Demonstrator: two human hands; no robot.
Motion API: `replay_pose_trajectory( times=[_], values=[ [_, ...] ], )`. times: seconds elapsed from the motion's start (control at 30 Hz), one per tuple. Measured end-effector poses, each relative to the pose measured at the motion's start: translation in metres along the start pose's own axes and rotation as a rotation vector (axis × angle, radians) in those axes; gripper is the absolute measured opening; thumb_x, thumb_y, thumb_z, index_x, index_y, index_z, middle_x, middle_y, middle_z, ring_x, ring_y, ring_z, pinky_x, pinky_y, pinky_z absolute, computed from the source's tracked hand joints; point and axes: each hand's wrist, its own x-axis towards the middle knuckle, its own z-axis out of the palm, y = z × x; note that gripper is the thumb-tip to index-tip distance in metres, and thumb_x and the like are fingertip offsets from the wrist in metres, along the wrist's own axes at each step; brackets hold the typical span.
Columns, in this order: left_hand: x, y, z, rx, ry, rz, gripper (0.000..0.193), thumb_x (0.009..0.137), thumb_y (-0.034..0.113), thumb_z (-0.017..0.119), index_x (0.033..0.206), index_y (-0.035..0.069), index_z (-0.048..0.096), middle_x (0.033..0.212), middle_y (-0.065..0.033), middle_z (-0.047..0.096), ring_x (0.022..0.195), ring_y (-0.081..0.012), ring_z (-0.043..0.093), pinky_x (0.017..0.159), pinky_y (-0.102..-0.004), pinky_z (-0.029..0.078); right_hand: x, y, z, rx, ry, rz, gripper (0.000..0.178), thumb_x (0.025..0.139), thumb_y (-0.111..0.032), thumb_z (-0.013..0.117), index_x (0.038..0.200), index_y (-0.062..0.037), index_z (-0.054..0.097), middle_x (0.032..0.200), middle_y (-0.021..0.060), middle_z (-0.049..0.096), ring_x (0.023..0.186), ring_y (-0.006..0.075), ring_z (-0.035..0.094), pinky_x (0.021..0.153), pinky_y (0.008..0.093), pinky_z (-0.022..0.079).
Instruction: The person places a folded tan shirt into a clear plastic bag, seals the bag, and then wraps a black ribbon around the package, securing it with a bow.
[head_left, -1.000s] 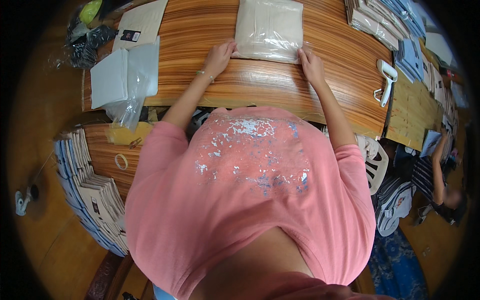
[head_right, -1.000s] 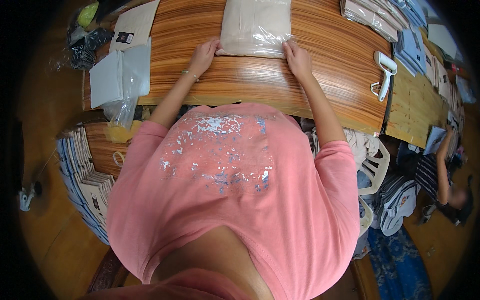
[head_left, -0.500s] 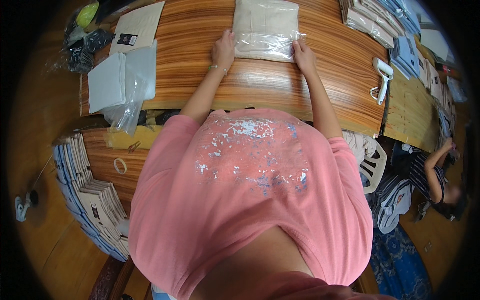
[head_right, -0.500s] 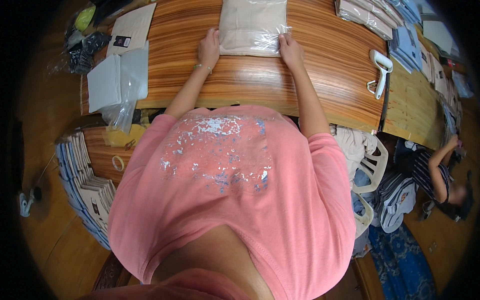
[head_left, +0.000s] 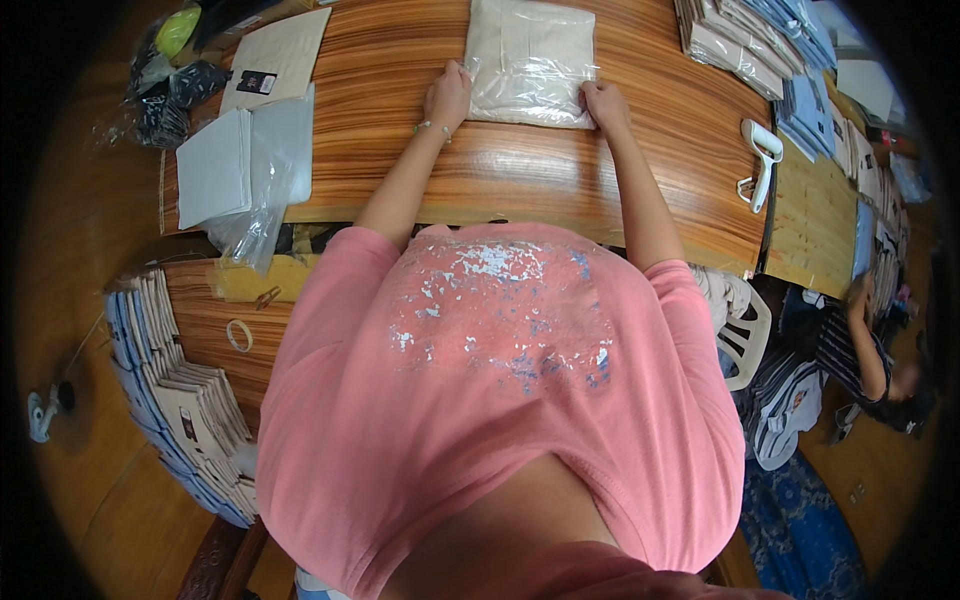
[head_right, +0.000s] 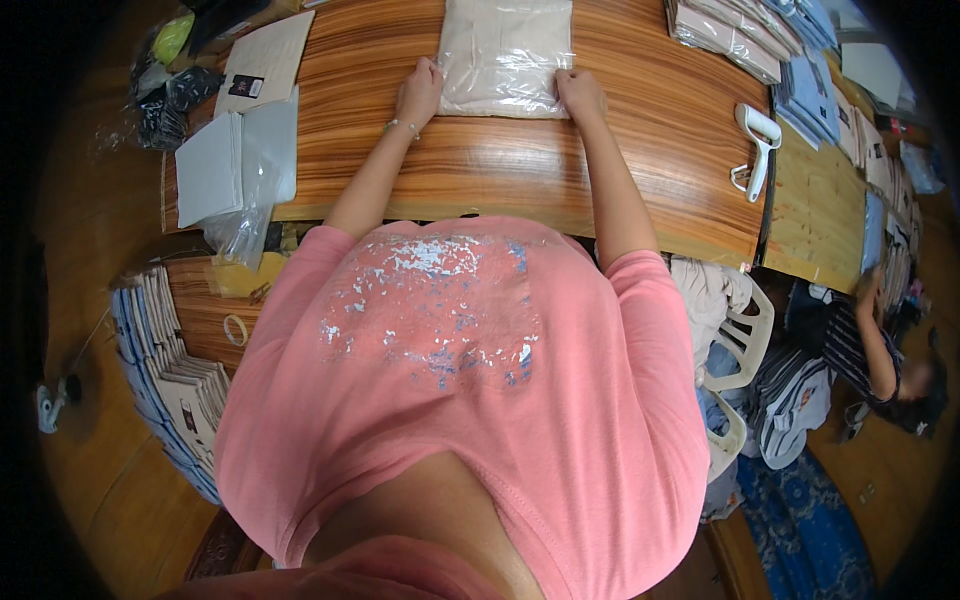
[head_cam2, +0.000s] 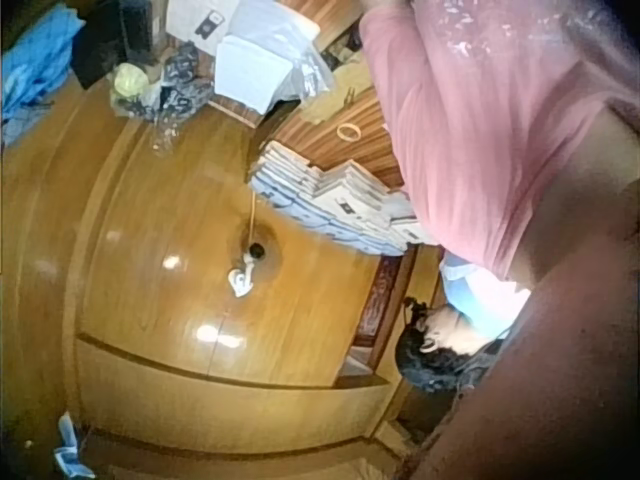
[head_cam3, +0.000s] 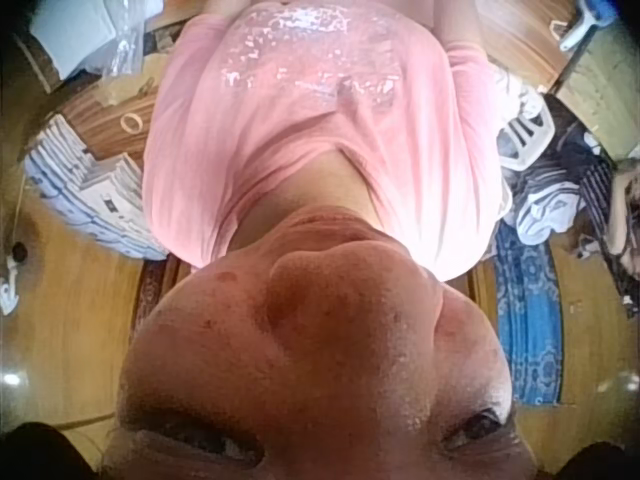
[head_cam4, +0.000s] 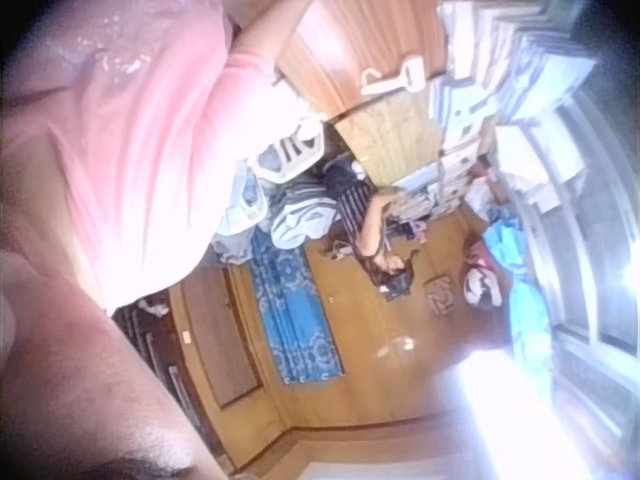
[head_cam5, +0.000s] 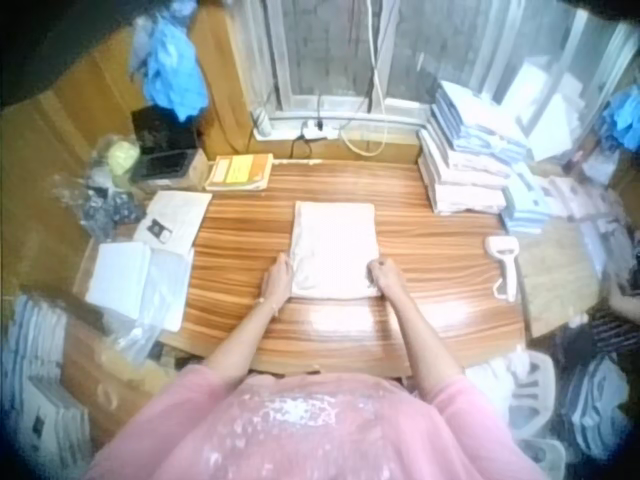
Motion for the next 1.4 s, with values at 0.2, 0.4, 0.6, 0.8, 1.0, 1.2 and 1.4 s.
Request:
replay_pose_trajectory(
  times=[0.2,0.4,0.6,0.8,1.0,1.2,1.4],
  values=[
    [-0.005,0.004,-0.001,-0.081,0.038,0.021,0.029,0.094,0.031,0.035,0.096,0.003,0.044,0.083,-0.0246,0.060,0.079,-0.0423,0.057,0.069,-0.0475,0.043,-0.009,0.007,0.000,0.145,0.074,-0.011,0.037,0.075,-0.039,0.042,0.072,-0.0117,0.066,0.076,0.0124,0.065,0.079,0.0295,0.061,0.071,0.0364,0.044],
    [-0.007,0.005,-0.004,-0.074,0.009,0.014,0.027,0.094,0.033,0.033,0.096,0.007,0.041,0.081,-0.0252,0.060,0.077,-0.0440,0.056,0.067,-0.0494,0.042,-0.003,0.006,0.005,0.204,0.101,-0.077,0.039,0.083,-0.040,0.045,0.074,-0.0065,0.063,0.061,0.0075,0.059,0.058,0.0174,0.057,0.057,0.0331,0.042],
    [-0.008,0.004,-0.001,-0.056,0.067,0.038,0.028,0.093,0.032,0.034,0.094,0.006,0.043,0.079,-0.0249,0.059,0.075,-0.0453,0.055,0.066,-0.0499,0.042,0.001,0.007,0.005,0.134,0.094,0.043,0.045,0.084,-0.048,0.039,0.094,-0.0137,0.066,0.091,0.0147,0.065,0.093,0.0339,0.059,0.081,0.0413,0.043],
    [-0.011,0.005,0.002,-0.114,0.134,0.032,0.027,0.095,0.030,0.032,0.094,0.006,0.044,0.076,-0.0206,0.060,0.071,-0.0408,0.057,0.064,-0.0469,0.042,-0.008,0.004,0.008,0.171,0.177,0.018,0.044,0.088,-0.048,0.038,0.108,-0.0177,0.062,0.097,0.0149,0.064,0.097,0.0341,0.057,0.083,0.0423,0.043],
    [-0.021,0.012,0.002,-0.245,0.185,-0.005,0.025,0.096,0.027,0.031,0.093,0.006,0.044,0.069,-0.0119,0.060,0.064,-0.0305,0.058,0.059,-0.0406,0.043,-0.027,0.000,0.010,0.164,0.375,-0.099,0.044,0.090,-0.047,0.036,0.110,-0.0174,0.061,0.093,0.0154,0.064,0.092,0.0342,0.059,0.079,0.0424,0.043],
    [-0.024,-0.001,0.017,-0.279,0.374,0.046,0.023,0.095,0.026,0.035,0.090,0.006,0.046,0.068,-0.0115,0.060,0.064,-0.0296,0.059,0.059,-0.0395,0.042,-0.046,-0.011,0.009,0.198,0.377,-0.090,0.043,0.090,-0.047,0.036,0.104,-0.0162,0.063,0.083,0.0137,0.065,0.085,0.0334,0.060,0.075,0.0420,0.044],
    [-0.008,0.003,0.006,-0.122,0.152,-0.026,0.023,0.092,0.027,0.041,0.089,0.005,0.049,0.075,-0.0142,0.062,0.070,-0.0320,0.060,0.061,-0.0402,0.043,-0.019,0.003,0.008,0.145,0.306,0.007,0.040,0.087,-0.045,0.043,0.091,-0.0127,0.066,0.081,0.0135,0.065,0.081,0.0335,0.061,0.073,0.0423,0.045]
  ],
)
